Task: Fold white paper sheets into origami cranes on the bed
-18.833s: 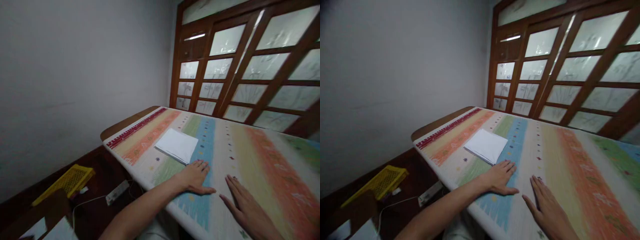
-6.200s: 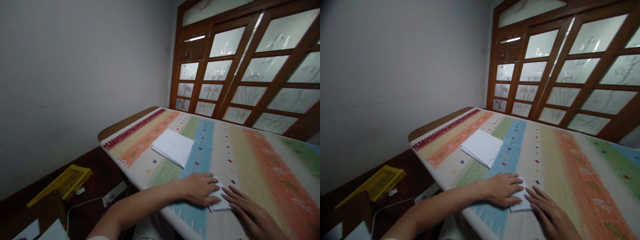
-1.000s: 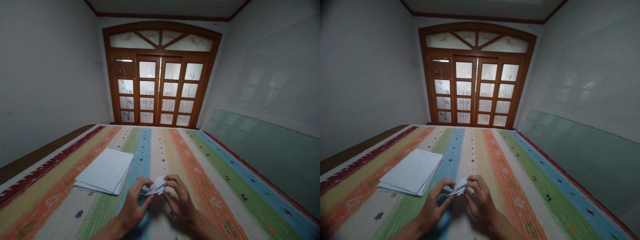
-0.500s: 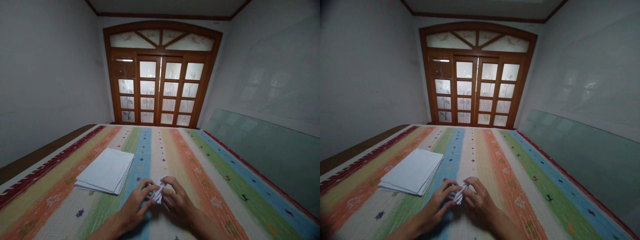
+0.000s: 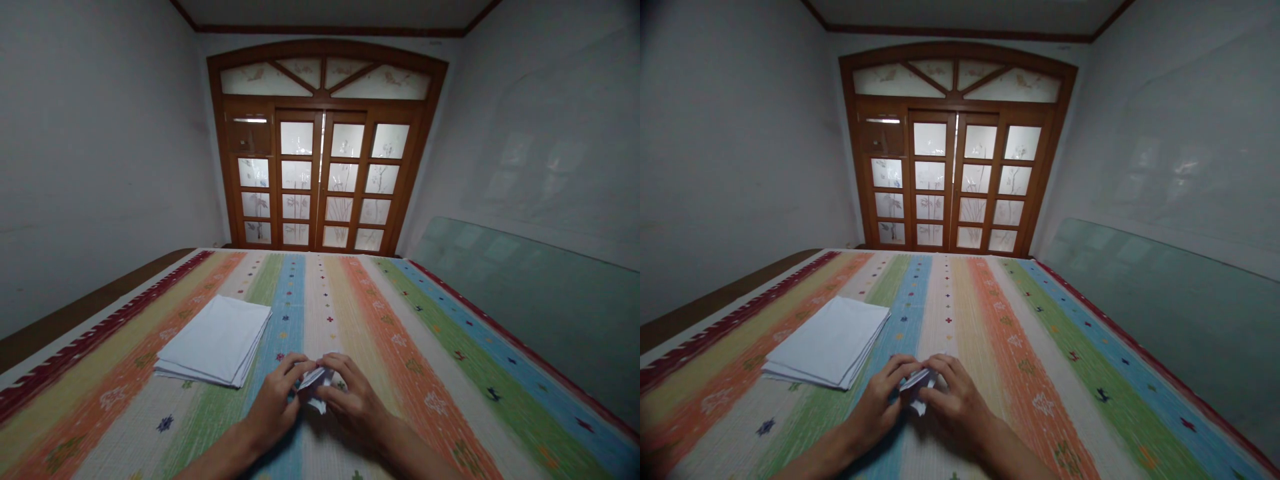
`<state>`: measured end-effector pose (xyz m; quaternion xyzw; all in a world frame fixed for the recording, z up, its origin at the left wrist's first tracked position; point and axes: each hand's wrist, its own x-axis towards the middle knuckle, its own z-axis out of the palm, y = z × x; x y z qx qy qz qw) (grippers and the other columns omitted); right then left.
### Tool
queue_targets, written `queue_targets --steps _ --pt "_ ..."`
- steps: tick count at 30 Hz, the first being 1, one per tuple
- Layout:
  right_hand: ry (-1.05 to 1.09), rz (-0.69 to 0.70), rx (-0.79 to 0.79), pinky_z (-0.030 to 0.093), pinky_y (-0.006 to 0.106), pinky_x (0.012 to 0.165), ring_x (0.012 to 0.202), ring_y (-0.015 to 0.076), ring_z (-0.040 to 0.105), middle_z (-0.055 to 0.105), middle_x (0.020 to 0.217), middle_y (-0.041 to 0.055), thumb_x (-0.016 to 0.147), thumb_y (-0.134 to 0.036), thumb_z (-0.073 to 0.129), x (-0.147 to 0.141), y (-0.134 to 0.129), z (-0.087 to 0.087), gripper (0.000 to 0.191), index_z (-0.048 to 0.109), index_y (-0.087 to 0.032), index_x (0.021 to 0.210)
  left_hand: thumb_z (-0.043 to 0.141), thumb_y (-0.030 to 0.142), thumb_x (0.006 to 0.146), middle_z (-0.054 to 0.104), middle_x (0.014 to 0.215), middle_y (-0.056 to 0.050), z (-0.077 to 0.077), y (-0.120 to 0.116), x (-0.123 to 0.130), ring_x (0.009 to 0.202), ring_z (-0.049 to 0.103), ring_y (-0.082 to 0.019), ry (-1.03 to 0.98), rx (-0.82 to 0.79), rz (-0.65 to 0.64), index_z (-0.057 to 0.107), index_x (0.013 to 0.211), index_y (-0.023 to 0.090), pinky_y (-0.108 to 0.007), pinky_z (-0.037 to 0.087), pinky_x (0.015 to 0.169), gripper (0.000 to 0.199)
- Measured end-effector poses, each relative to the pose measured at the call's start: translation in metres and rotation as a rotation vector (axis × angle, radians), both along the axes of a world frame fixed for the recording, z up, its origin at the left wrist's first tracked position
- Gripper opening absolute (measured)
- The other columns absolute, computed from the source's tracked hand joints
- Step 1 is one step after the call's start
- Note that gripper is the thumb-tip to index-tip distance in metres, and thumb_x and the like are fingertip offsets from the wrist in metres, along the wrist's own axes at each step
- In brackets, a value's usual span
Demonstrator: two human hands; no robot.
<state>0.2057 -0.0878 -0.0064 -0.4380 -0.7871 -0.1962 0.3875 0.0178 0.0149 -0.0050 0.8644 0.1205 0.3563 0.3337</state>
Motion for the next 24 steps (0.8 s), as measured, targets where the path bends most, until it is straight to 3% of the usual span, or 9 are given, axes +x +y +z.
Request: queue_targets --steps 4,11,15,24 --pt "0.011 -0.005 0.025 0.062 0.05 0.088 0.116 0.0297 0.061 0.064 0.121 0.0149 0.087 -0.008 0.06 0.001 0.0 -0.002 0.018 0.069 -0.022 0.091 0.051 0.003 0.081 0.072 0.109 -0.009 0.004 0.002 0.0 0.101 0.069 -0.024 -0.027 0.019 0.058 0.072 0.118 0.024 -0.037 0.057 0.09 0.047" --pt "0.0 -0.052 0.028 0.062 0.053 0.094 0.129 0.0313 0.056 0.058 0.137 0.0156 0.082 0.0 0.053 0.005 -0.001 0.001 0.027 0.067 -0.021 0.089 0.055 0.021 0.092 0.075 0.097 -0.008 0.015 0.002 0.0 0.09 0.072 -0.022 -0.1 -0.069 0.214 0.077 0.101 0.023 -0.027 0.059 0.07 0.024" --pt "0.002 -0.075 0.016 0.06 0.054 0.096 0.132 0.0316 0.052 0.051 0.141 0.0161 0.081 0.003 0.05 0.007 -0.002 0.001 0.03 0.065 -0.021 0.09 0.054 0.027 0.092 0.075 0.096 -0.008 0.018 0.002 0.0 0.089 0.072 -0.023 -0.123 -0.172 0.273 0.077 0.098 0.022 -0.023 0.058 0.058 0.024" --pt "0.015 -0.121 0.026 0.06 0.054 0.095 0.129 0.0322 0.053 0.051 0.138 0.0156 0.081 0.0 0.053 0.013 -0.001 0.001 0.028 0.064 -0.022 0.093 0.057 0.027 0.089 0.077 0.102 -0.008 0.022 0.006 -0.003 0.087 0.073 -0.023 -0.133 -0.269 0.33 0.077 0.098 0.019 -0.024 0.055 0.057 0.023"
